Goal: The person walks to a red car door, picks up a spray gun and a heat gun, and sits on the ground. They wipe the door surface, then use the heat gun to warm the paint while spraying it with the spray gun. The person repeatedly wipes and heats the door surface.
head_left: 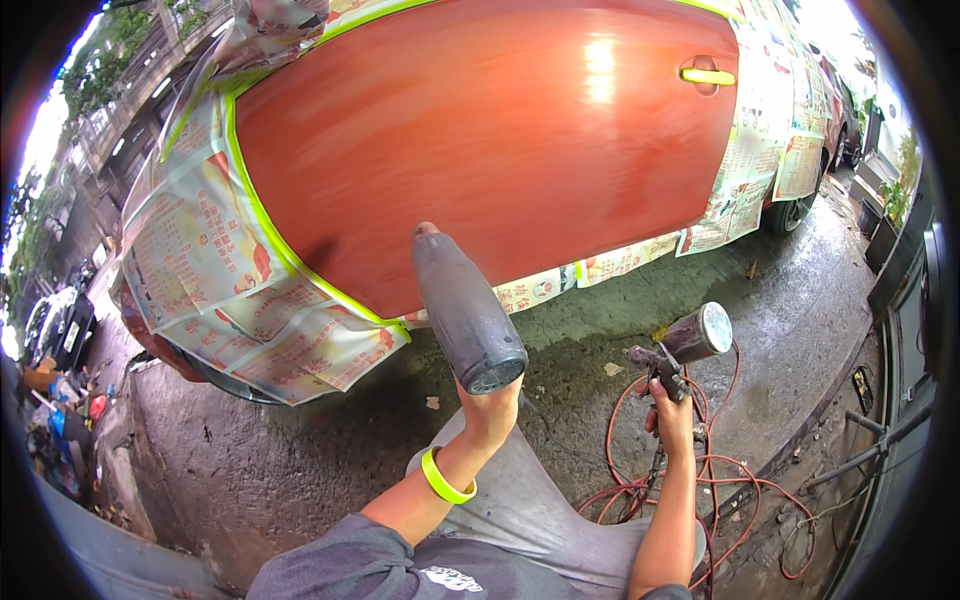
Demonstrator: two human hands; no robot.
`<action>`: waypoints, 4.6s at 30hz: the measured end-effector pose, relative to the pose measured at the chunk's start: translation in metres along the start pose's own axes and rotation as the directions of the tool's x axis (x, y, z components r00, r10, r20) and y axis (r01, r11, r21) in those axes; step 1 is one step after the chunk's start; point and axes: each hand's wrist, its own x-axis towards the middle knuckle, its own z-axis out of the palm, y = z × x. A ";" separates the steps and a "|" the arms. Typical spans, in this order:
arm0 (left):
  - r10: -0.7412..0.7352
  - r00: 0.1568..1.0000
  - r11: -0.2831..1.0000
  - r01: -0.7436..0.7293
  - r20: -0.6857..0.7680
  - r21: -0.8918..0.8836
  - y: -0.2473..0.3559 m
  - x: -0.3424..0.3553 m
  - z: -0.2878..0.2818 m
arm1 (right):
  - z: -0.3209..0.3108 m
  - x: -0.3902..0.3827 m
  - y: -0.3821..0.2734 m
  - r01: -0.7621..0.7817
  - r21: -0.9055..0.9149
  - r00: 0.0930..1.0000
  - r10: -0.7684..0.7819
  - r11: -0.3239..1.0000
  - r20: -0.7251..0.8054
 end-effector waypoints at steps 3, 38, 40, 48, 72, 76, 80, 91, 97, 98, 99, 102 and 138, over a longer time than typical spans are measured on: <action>0.170 0.981 0.963 -0.184 0.089 0.198 -0.003 -0.008 -0.001 | 0.000 0.002 0.001 0.012 0.021 1.000 -0.012 1.000 -0.009; -0.433 0.901 0.819 0.412 0.041 -0.399 0.005 -0.022 0.018 | -0.002 0.005 0.009 -0.054 -0.048 0.998 0.055 0.997 0.028; -0.432 0.901 0.816 0.412 0.044 -0.405 0.012 -0.008 0.012 | -0.001 0.005 0.006 -0.066 -0.044 0.998 0.066 0.997 0.003; -0.136 0.989 0.917 0.100 -0.065 -0.386 0.012 0.055 -0.001 | -0.001 0.003 0.003 -0.046 -0.064 0.999 0.045 0.997 -0.024; 0.108 0.992 0.921 -0.125 -0.067 -0.369 0.077 0.157 -0.008 | -0.004 0.007 0.001 0.000 -0.008 0.999 -0.001 1.000 -0.051; 0.046 0.999 0.928 -0.052 -0.027 -0.368 0.088 0.160 -0.004 | -0.009 0.008 -0.004 0.017 0.018 0.998 -0.015 1.000 -0.059; 0.061 0.989 0.916 -0.109 -0.134 -0.385 0.081 0.160 -0.002 | -0.012 0.008 -0.002 0.019 0.010 0.998 -0.018 1.000 -0.062; 0.384 0.919 0.912 -0.362 -0.091 0.194 0.021 0.110 0.002 | -0.017 0.008 0.004 0.001 0.011 0.999 -0.001 1.000 -0.035; 0.346 0.929 0.933 -0.325 0.134 -0.151 0.012 0.092 0.009 | -0.019 0.008 0.008 -0.051 -0.014 0.998 0.050 0.999 -0.033; 0.283 0.948 0.936 -0.239 0.147 -0.260 0.013 0.087 0.013 | -0.016 0.006 0.004 -0.047 -0.007 0.998 0.047 0.999 -0.046; 0.258 0.945 0.945 -0.205 0.199 -0.253 0.014 0.085 0.011 | -0.014 0.005 0.002 -0.044 0.001 0.997 0.044 0.999 -0.060; 0.196 0.929 0.966 -0.127 0.314 -0.227 0.010 0.078 0.004 | -0.009 0.006 0.005 -0.036 -0.006 0.998 0.036 0.999 -0.054; -0.157 0.956 0.983 0.126 0.248 0.134 -0.071 -0.057 -0.096 | 0.027 0.014 0.028 -0.083 -0.041 0.979 0.090 0.996 0.183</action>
